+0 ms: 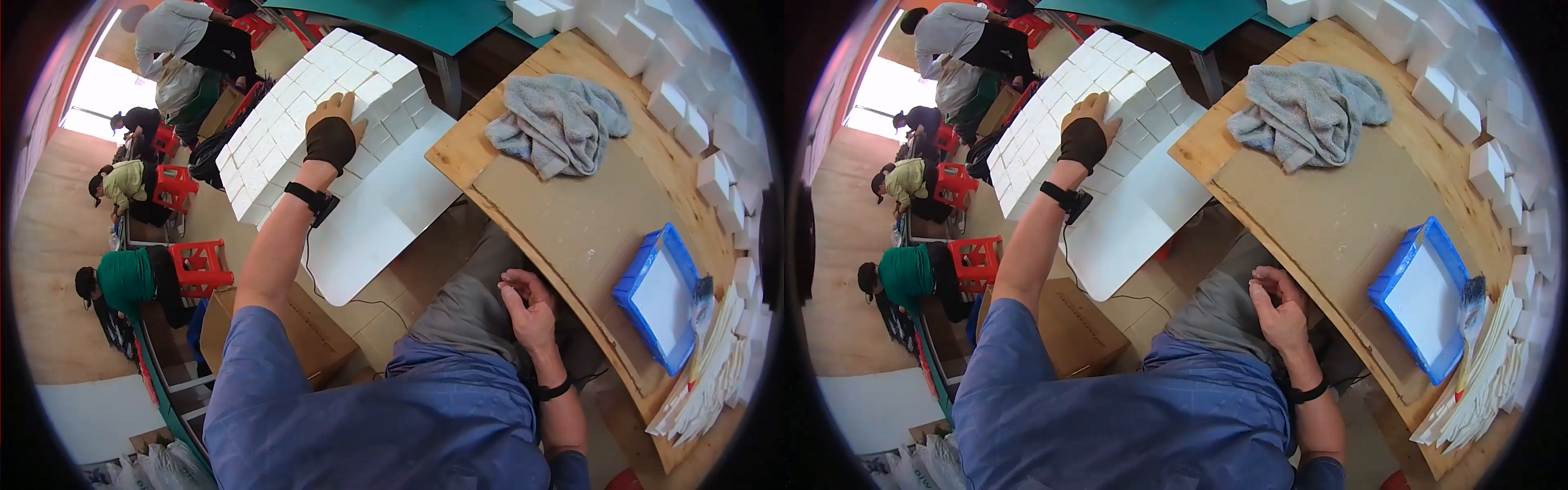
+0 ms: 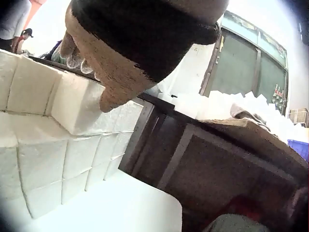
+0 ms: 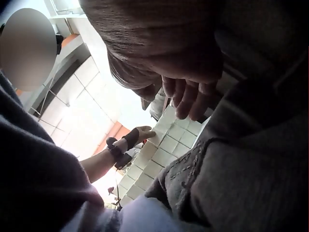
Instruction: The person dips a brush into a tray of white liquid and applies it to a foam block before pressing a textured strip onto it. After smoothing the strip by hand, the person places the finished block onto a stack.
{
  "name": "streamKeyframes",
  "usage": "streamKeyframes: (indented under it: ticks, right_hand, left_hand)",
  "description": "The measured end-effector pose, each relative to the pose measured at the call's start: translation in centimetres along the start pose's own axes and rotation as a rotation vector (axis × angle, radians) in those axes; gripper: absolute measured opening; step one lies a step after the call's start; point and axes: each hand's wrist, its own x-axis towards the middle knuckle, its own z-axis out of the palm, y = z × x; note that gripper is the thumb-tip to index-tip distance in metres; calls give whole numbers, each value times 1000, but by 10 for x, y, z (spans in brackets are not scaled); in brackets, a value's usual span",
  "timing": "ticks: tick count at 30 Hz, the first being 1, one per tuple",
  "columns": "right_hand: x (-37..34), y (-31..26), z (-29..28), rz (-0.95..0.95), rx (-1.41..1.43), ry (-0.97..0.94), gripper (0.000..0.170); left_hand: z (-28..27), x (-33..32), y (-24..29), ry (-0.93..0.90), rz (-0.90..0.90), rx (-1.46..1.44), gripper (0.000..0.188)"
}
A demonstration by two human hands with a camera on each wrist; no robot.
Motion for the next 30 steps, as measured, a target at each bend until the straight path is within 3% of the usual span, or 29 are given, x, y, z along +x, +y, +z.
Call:
streamKeyframes:
  ticks: [10, 15, 22, 27, 30]
  right_hand:
    - [2, 1, 0, 11, 1, -11, 26]
    - [1, 1, 1, 22, -14, -18, 26]
    - [2, -2, 2, 9, -38, -3, 24]
    - [3, -2, 3, 17, -32, -4, 24]
    - [4, -2, 4, 16, -35, -14, 24]
  left_hand:
    - [16, -23, -7, 221, 24, -102, 49]
    - [21, -15, -12, 129, 7, -137, 47]
    - [37, -19, -14, 275, 164, -79, 44]
    - [43, -28, -18, 338, 68, -195, 42]
    - [40, -32, -21, 286, 43, -259, 40]
